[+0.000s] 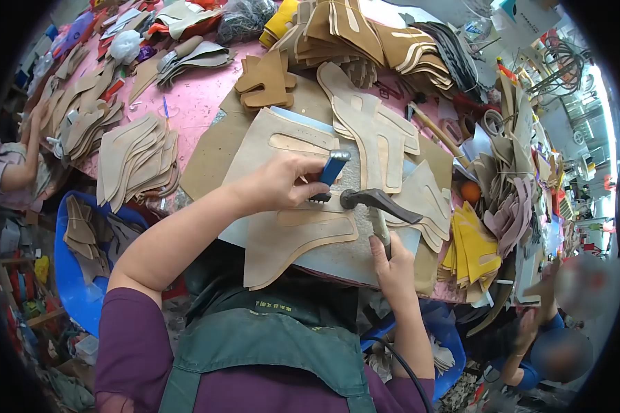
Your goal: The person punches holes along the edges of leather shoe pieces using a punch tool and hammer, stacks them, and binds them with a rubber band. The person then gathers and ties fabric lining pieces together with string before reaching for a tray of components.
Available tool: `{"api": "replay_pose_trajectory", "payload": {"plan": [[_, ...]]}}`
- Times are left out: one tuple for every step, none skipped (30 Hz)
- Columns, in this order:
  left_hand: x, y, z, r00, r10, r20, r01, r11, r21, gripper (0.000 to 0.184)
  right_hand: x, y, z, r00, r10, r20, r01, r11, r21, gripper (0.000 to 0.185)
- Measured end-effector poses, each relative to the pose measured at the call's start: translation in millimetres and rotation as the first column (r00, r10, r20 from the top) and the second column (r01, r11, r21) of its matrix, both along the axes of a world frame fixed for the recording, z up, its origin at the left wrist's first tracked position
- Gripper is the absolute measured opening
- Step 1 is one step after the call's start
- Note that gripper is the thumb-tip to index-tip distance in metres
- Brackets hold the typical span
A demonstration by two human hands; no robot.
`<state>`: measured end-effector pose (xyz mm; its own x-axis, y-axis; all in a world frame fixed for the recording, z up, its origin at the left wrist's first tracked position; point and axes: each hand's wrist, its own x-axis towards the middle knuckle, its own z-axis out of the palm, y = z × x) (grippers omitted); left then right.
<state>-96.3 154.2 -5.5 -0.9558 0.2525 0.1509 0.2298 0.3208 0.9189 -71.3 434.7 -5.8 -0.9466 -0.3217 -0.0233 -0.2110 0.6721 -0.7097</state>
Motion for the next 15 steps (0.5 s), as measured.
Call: {"api": "replay_pose_trajectory", "payload": {"plan": [[3.9, 0.9, -1.4, 0.998, 0.003, -0.056, -0.004, 1.000, -0.022, 0.016, -1.9, 0.3, 9.2, 1.000, 0.002, -0.013, -0.002, 1.000, 0.010, 0.027], [6.1, 2.3, -1.6, 0.993, 0.005, -0.116, -0.010, 0.999, -0.041, 0.016, -5.5, 0.3, 25.3, 0.992, -0.053, 0.118, 0.056, 0.998, -0.027, 0.025], [5.3, 2.8, 0.0, 0.984, 0.009, -0.179, -0.020, 0.998, -0.062, 0.016, -9.4, 0.8, 43.0, 0.964, -0.099, 0.246, 0.117, 0.991, -0.060, 0.023], [5.0, 2.6, 1.3, 0.982, 0.015, -0.189, -0.025, 0.998, -0.053, 0.016, -13.0, 9.7, 63.1, 0.996, -0.081, 0.037, 0.084, 0.994, -0.074, 0.019], [6.8, 2.5, 0.7, 0.984, 0.022, -0.175, -0.034, 0.998, -0.062, 0.014, -13.2, 16.4, 89.4, 0.976, -0.121, -0.183, 0.078, 0.971, -0.227, 0.021], [8.5, 2.4, -0.2, 0.987, 0.025, -0.157, -0.037, 0.997, -0.073, 0.013, -15.4, 13.8, 127.6, 0.925, -0.118, -0.362, -0.054, 0.900, -0.432, 0.027], [9.2, 2.9, -0.8, 0.990, 0.025, -0.141, -0.037, 0.996, -0.084, 0.012, -14.9, 10.6, 170.7, 0.836, -0.158, -0.525, -0.219, 0.782, -0.583, 0.033], [9.3, 3.7, -1.0, 0.991, 0.026, -0.132, -0.039, 0.995, -0.095, 0.012, -8.7, 12.2, 210.4, 0.906, -0.106, -0.409, -0.348, 0.362, -0.865, 0.036], [11.5, 4.3, -2.2, 0.991, 0.026, -0.132, -0.037, 0.995, -0.087, 0.012, -12.6, 17.2, 219.9, 0.840, -0.097, -0.533, -0.472, 0.353, -0.808, 0.037], [15.0, 3.7, -3.2, 0.991, 0.016, -0.132, -0.029, 0.995, -0.097, 0.011, -16.4, 17.4, 225.1, 0.760, -0.091, -0.644, -0.584, 0.341, -0.737, 0.039], [15.2, 2.2, -1.8, 0.990, -0.001, -0.143, -0.015, 0.994, -0.111, 0.011, -20.5, 10.9, 176.9, 0.771, -0.029, -0.636, -0.543, 0.492, -0.680, 0.043], [12.3, 1.9, 0.6, 0.986, -0.012, -0.166, -0.009, 0.993, -0.121, 0.011, -19.4, 4.3, 144.3, 0.758, -0.030, -0.652, -0.555, 0.497, -0.668, 0.043], [12.8, 2.6, 0.9, 0.983, -0.019, -0.181, -0.006, 0.991, -0.134, 0.011, -15.0, -1.1, 111.1, 0.901, 0.072, -0.427, -0.341, 0.727, -0.597, 0.043], [15.0, 3.6, 1.5, 0.983, -0.050, -0.178, 0.025, 0.990, -0.140, 0.011, -3.4, -3.5, 84.1, 0.989, 0.054, -0.140, -0.108, 0.902, -0.419, 0.042], [9.4, 2.1, 5.2, 0.973, -0.026, -0.229, -0.008, 0.989, -0.148, 0.011, -8.6, -5.0, 76.1, 0.992, -0.025, 0.123, 0.043, 0.988, -0.147, 0.042]]}}
